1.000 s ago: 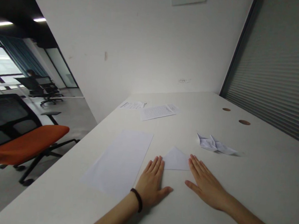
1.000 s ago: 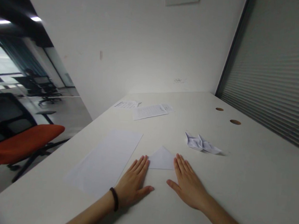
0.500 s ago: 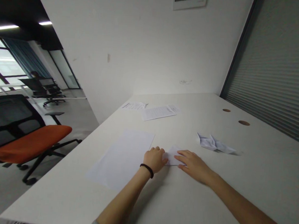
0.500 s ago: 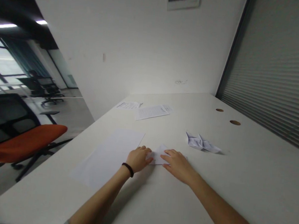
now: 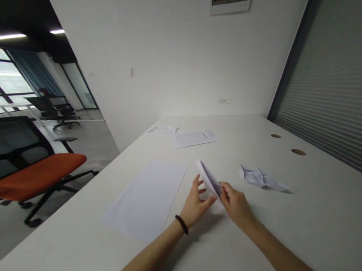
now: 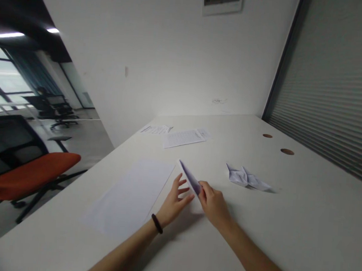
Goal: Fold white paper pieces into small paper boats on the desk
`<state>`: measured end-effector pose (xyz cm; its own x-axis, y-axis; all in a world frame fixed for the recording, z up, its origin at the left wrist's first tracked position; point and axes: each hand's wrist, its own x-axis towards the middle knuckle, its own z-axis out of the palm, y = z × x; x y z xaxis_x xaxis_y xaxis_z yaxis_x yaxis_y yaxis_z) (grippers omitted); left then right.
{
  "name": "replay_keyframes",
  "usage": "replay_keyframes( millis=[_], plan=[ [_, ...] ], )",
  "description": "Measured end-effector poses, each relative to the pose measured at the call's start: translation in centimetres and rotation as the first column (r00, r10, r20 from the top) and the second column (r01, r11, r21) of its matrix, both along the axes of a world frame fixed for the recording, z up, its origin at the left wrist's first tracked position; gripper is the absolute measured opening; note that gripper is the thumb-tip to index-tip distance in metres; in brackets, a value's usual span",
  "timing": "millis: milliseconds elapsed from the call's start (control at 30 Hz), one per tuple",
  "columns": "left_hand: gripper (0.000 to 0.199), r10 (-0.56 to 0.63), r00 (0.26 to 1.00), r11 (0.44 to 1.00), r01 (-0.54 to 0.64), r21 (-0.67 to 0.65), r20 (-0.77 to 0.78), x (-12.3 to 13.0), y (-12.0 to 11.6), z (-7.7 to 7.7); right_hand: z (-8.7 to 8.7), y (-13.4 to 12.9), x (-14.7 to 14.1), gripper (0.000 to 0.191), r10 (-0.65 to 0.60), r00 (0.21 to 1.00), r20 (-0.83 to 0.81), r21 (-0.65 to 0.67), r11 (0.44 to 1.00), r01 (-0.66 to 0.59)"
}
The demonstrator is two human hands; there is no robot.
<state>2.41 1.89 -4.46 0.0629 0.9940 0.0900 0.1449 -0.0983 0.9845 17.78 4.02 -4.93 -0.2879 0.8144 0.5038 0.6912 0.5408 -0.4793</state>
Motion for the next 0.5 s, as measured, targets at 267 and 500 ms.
replay_keyframes(
  millis=[267,500],
  plan=[
    [0.064,-0.009,0.997,0.991,-0.001,0.136,0.071,1.8,-0.3,-1.1,-0.3,-0.8,-1.1,0.020,0.059,0.948,-0.313,-0.171,0.978,-0.118],
    [0.071,0.039,0.999,0.944,-0.024,0.330,-0.038,1.7,-0.3,-0.9,0.4,-0.7,-1.5,0.040,-0.046,0.979,-0.201,-0.267,0.964,-0.010]
  ],
)
